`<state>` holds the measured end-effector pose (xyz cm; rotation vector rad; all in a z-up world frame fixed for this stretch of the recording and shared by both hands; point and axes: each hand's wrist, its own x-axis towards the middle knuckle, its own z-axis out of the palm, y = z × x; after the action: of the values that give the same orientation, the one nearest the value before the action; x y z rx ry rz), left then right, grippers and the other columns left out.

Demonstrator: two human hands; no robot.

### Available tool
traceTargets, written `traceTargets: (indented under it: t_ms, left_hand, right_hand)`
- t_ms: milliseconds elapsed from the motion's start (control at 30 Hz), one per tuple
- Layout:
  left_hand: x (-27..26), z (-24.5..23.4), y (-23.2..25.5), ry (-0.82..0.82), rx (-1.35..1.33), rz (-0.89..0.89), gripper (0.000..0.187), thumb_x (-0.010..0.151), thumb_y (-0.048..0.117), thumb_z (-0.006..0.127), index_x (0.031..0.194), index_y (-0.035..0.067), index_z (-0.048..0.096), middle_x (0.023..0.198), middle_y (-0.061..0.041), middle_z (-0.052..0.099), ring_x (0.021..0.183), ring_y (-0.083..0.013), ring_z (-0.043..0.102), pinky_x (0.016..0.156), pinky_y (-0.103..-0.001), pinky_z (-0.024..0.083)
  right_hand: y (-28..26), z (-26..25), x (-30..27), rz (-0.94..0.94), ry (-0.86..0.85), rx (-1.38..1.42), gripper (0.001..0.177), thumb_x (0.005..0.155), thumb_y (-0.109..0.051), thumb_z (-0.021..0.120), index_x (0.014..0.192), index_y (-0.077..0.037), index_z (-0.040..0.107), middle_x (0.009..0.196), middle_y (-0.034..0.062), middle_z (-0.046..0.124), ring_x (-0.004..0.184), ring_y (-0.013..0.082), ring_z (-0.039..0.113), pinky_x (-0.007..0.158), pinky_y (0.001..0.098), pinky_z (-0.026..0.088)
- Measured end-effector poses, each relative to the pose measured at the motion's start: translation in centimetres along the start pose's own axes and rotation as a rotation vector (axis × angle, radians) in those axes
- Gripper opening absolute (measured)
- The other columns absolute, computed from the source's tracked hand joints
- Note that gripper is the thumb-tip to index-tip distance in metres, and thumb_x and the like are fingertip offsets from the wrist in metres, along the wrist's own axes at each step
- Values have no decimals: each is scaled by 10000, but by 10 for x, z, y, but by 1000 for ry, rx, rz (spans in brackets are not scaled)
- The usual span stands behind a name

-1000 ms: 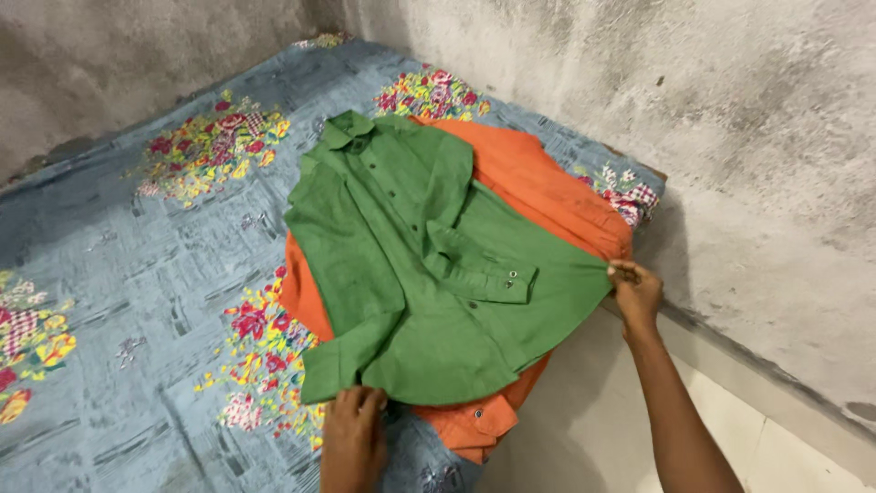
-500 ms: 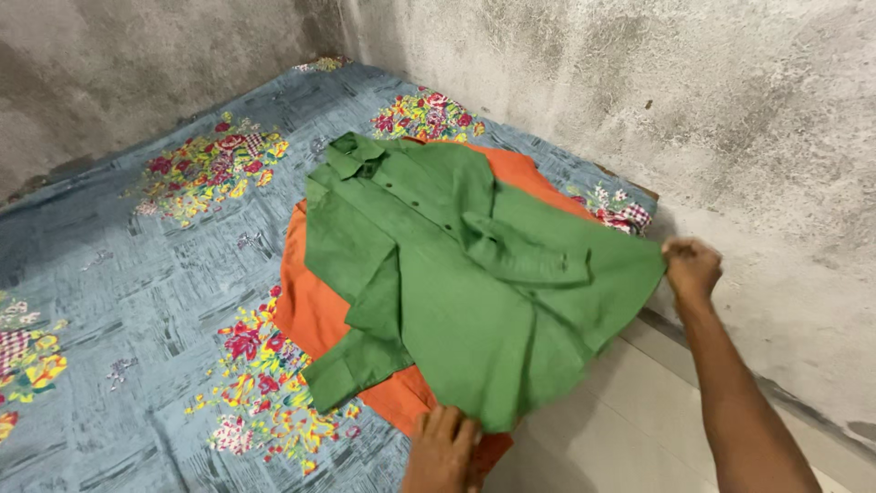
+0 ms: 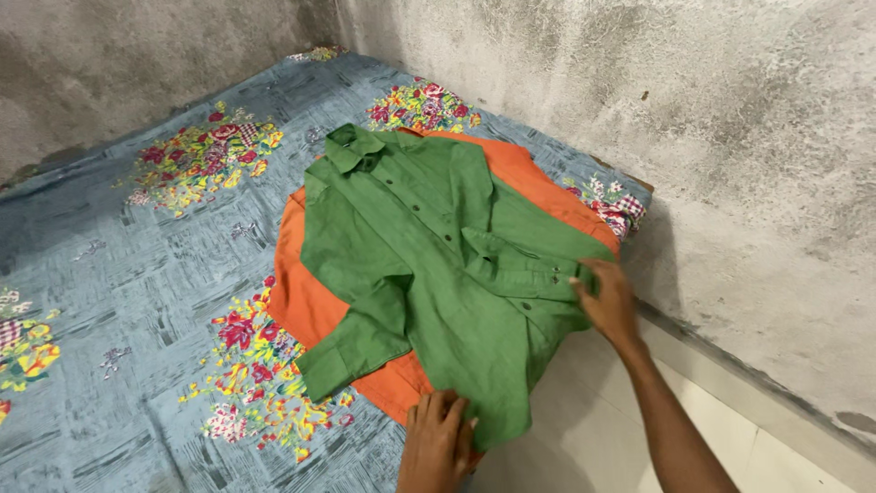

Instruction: The person irons a green shirt and a peach shirt laid out on a bed. They smooth the fabric with their hands, use an iron to press the shirts, and fold the green shirt after ironing.

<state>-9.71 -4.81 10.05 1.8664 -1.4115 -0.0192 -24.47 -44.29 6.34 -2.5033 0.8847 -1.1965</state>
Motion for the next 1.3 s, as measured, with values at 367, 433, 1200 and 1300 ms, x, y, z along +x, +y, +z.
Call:
traceTargets:
  t_ms: [367,433,1200,1300]
  left_hand:
    - [40,10,15,65,100,7,349,858,153,709,1164,2,635,1286,-186,563,1216,-387,504,1029,-516,367]
    - [55,18,10,61,112,-6,379,867,170,708,1190,-8,621,1334,-207,541,1252,-403,484,1052,-521,359]
    - [70,42,-13,73,81,-27,413,902,225,689,1239,-2,615,1414,-193,533,1304,-388,461,1088,-516,334]
    - [67,36,-14,151,73,-24,402,885,185,689,1245,16,628,1416,-207,525,1322,-424,457,1077,-530,333]
  right_hand:
    - [30,51,35,203,-181,-92,280,727,-324,864,897,-123,766,859,80,758,858,227,683,903,391,484]
    - [44,41,40,303,-121,148,214,751,-265,817,897,-119,757,875,46,777,848,188,692,852,364,488]
    - [76,-93,55,725,310,729,165,936,-114,755,1099,-94,750,1070,37,705,949,138,649,792,295,539]
    - [84,-81,16,964,112,65,237,950,-212,775,1161,-105,783,1080,167,759,936,290,696,841,405,534]
